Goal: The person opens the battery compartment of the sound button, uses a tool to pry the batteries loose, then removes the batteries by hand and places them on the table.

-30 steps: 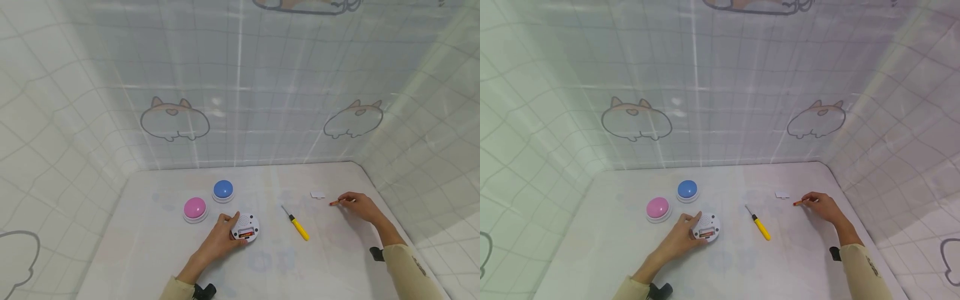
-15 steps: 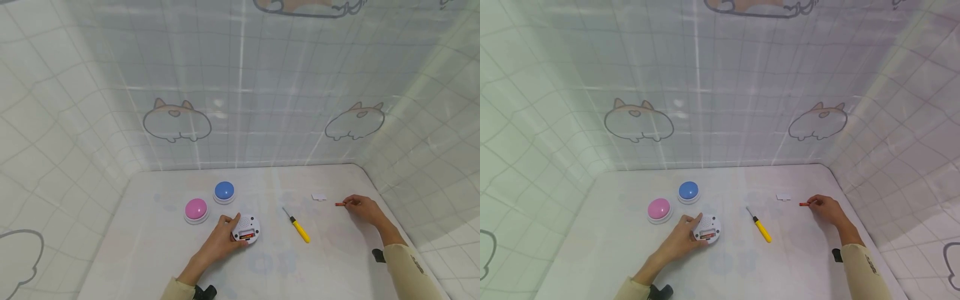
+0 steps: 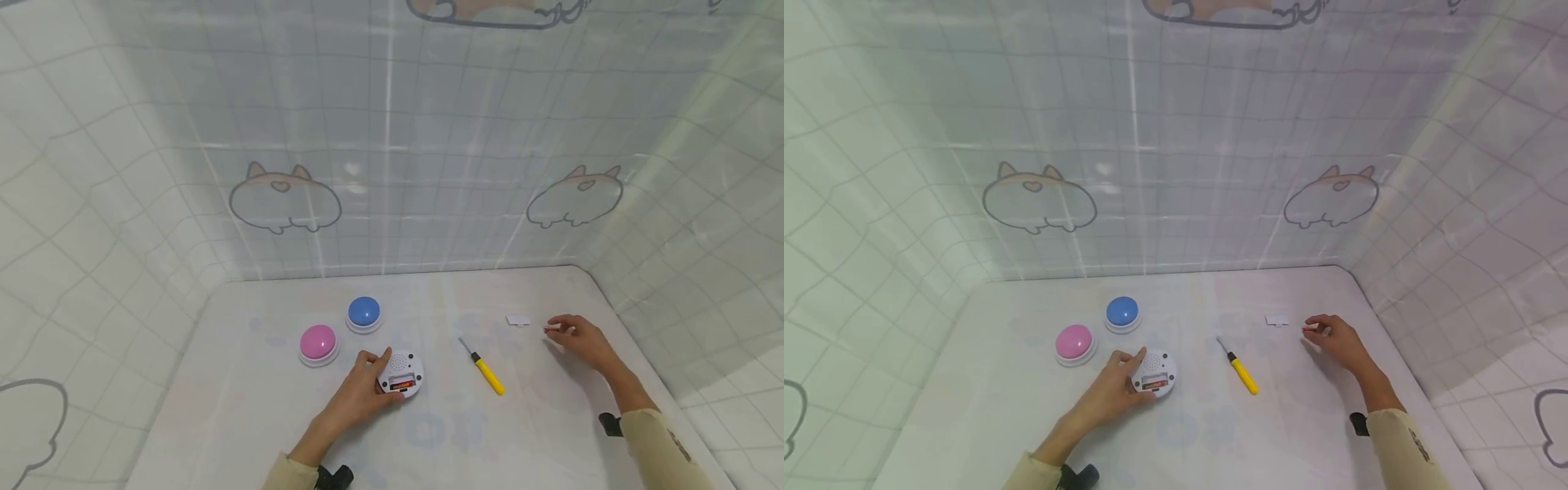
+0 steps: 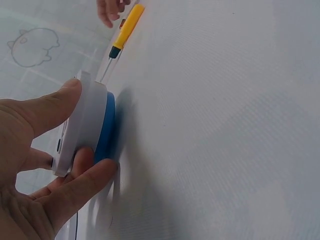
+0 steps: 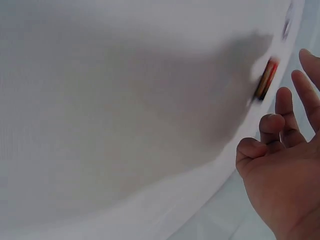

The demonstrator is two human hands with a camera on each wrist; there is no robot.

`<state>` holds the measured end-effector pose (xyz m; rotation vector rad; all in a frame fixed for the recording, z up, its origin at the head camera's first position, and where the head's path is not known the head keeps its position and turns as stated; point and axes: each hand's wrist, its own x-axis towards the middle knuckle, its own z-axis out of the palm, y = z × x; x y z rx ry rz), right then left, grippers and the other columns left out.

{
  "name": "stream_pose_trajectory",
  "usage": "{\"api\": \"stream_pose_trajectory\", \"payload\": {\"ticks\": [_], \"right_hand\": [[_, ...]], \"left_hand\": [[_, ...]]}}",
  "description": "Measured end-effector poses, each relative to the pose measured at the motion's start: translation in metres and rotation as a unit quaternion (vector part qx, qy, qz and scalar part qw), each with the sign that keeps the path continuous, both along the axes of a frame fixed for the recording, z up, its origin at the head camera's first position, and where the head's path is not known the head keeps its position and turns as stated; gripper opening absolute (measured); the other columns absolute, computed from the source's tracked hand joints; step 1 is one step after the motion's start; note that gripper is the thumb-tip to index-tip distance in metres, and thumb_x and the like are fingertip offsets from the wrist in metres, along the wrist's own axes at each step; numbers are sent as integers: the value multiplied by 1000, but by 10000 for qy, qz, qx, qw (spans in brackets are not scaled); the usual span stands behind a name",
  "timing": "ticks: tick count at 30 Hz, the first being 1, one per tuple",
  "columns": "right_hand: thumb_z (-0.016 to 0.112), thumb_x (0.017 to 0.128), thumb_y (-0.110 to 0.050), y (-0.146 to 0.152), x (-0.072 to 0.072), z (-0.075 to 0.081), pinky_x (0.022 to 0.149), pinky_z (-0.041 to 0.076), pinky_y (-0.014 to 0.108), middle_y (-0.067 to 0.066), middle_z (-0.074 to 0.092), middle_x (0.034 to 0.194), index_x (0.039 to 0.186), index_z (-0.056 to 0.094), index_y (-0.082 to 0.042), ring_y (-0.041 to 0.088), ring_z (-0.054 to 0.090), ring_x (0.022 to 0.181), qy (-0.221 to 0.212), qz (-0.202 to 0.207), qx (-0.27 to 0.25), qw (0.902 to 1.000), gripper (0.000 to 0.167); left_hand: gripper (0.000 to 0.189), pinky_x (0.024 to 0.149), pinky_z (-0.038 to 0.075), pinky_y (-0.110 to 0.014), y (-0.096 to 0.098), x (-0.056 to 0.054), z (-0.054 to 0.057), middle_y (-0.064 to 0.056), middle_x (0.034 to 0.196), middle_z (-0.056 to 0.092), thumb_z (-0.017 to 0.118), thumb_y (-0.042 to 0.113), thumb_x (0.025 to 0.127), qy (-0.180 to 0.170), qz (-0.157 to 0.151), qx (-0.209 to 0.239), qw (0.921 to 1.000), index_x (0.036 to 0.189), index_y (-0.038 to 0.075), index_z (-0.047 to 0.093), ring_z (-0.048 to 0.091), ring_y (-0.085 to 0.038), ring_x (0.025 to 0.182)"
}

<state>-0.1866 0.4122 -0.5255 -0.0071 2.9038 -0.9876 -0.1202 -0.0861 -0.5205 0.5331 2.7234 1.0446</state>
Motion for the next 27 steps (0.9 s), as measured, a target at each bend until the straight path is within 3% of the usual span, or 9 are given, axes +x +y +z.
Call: {"api": "stream_pose_trajectory", "payload": {"ticks": [4, 12, 17, 21, 27], "right_hand": [[69, 96, -34, -33, 1, 6, 75, 46, 36, 9, 59, 107, 121, 69, -9, 26, 52, 95, 77, 194, -42, 9998, 35], [76, 91, -26, -95, 9, 19, 74, 39, 43, -2, 60, 91, 113, 73, -14, 18, 48, 78, 450, 857, -262, 9950, 25], [74, 93, -29, -129, 17, 27, 66, 42, 28, -6, 58, 89, 114, 72, -16, 19, 49, 82, 211, 1254, -546, 9904, 25], [74, 93, -32, -153, 23, 31, 71, 44, 25, -8, 59, 90, 113, 72, -17, 17, 52, 86, 153, 1723, -867, 9811, 25], [74, 93, -34, -184, 30, 26, 69, 44, 24, -12, 58, 87, 113, 72, -15, 14, 53, 79, 423, 2543, -1069, 9603, 27]], "left_hand": [[92, 70, 46, -21, -1, 0, -1, -18, 128, 45, 83, 41, 82, -2, -10, -11, 10000, 154, 6, 39, 54, -4, 77], [92, 71, 46, -21, -1, 0, -1, -18, 129, 45, 82, 43, 82, -15, -11, 7, 10000, 154, 6, 39, 54, -4, 77], [92, 71, 45, -21, 0, 0, -1, -17, 129, 46, 82, 43, 82, 6, 8, -52, 10000, 154, 7, 39, 54, -4, 77], [92, 70, 45, -22, 0, 0, -1, -17, 130, 46, 82, 44, 82, -16, 44, -106, 9999, 155, 8, 39, 53, -5, 78], [92, 71, 44, -22, 1, 0, -1, -17, 130, 45, 82, 45, 82, -5, 57, -132, 9999, 155, 8, 39, 53, -5, 78]]}}
